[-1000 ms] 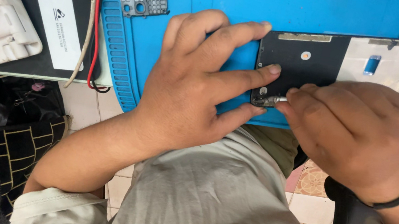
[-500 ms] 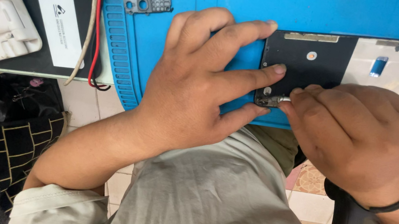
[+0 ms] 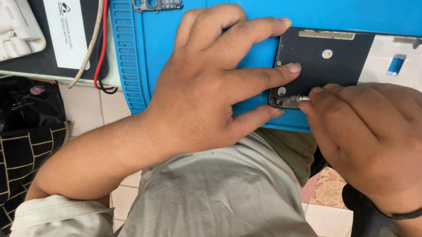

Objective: The person works on a disassembled smartphone back cover at a repair bench. They pry and scrape old adhesive from the cover's edges with a small tool, then brush dust and debris off the cover's inner surface, turning it over to clean different areas.

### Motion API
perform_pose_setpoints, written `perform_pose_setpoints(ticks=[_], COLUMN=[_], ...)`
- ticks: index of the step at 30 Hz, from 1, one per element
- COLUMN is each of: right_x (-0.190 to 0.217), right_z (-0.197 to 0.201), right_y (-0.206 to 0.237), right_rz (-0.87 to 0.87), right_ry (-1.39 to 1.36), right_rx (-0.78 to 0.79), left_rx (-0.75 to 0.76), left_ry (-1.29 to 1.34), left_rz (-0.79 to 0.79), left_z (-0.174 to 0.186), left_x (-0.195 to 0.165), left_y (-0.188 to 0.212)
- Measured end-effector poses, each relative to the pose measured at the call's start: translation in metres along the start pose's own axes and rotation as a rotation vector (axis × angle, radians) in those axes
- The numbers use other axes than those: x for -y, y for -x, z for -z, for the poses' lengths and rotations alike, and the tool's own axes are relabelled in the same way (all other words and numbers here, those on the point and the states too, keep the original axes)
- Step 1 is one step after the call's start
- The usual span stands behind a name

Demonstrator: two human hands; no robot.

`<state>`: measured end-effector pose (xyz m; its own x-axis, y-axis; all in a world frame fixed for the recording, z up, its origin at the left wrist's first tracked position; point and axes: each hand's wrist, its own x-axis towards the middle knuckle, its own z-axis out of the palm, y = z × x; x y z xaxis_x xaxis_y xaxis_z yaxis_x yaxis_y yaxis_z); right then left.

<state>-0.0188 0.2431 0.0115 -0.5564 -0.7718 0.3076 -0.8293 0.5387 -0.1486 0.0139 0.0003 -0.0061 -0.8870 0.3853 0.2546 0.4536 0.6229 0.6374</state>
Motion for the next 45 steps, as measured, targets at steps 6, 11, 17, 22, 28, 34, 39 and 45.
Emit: perform_pose_setpoints(ticks=[6,11,17,22,28,34,39,45], right_x=[0.000,0.001,0.003,0.001,0.003,0.002,0.002,0.002], right_z=[0.000,-0.002,-0.003,0.000,-0.003,0.001,0.000,-0.006], right_y=[0.000,0.000,-0.002,-0.001,0.001,0.001,0.000,0.005], right_rz=[-0.035,-0.015,-0.035,-0.032,-0.059,-0.055,-0.035,-0.032], right_ry=[-0.113,-0.066,-0.069,-0.114,-0.051,-0.090,-0.068,-0.036], right_rx=[-0.024,-0.021,-0.055,-0.022,-0.035,-0.036,-0.014,-0.090], left_rx=[-0.009,-0.007,-0.002,-0.015,-0.016,-0.080,-0.100,-0.137], left_ry=[-0.010,-0.020,-0.029,-0.033,-0.049,-0.066,-0.100,-0.081], left_rz=[0.000,-0.001,-0.003,-0.013,-0.016,0.028,0.061,0.172], left_z=[0.000,0.001,0.000,0.001,-0.001,-0.002,-0.022,-0.038], left_x=[-0.002,-0.002,-0.002,-0.001,0.000,-0.012,-0.025,-0.040], left_y=[-0.001,0.000,0.000,0.000,0.001,0.010,0.029,0.037])
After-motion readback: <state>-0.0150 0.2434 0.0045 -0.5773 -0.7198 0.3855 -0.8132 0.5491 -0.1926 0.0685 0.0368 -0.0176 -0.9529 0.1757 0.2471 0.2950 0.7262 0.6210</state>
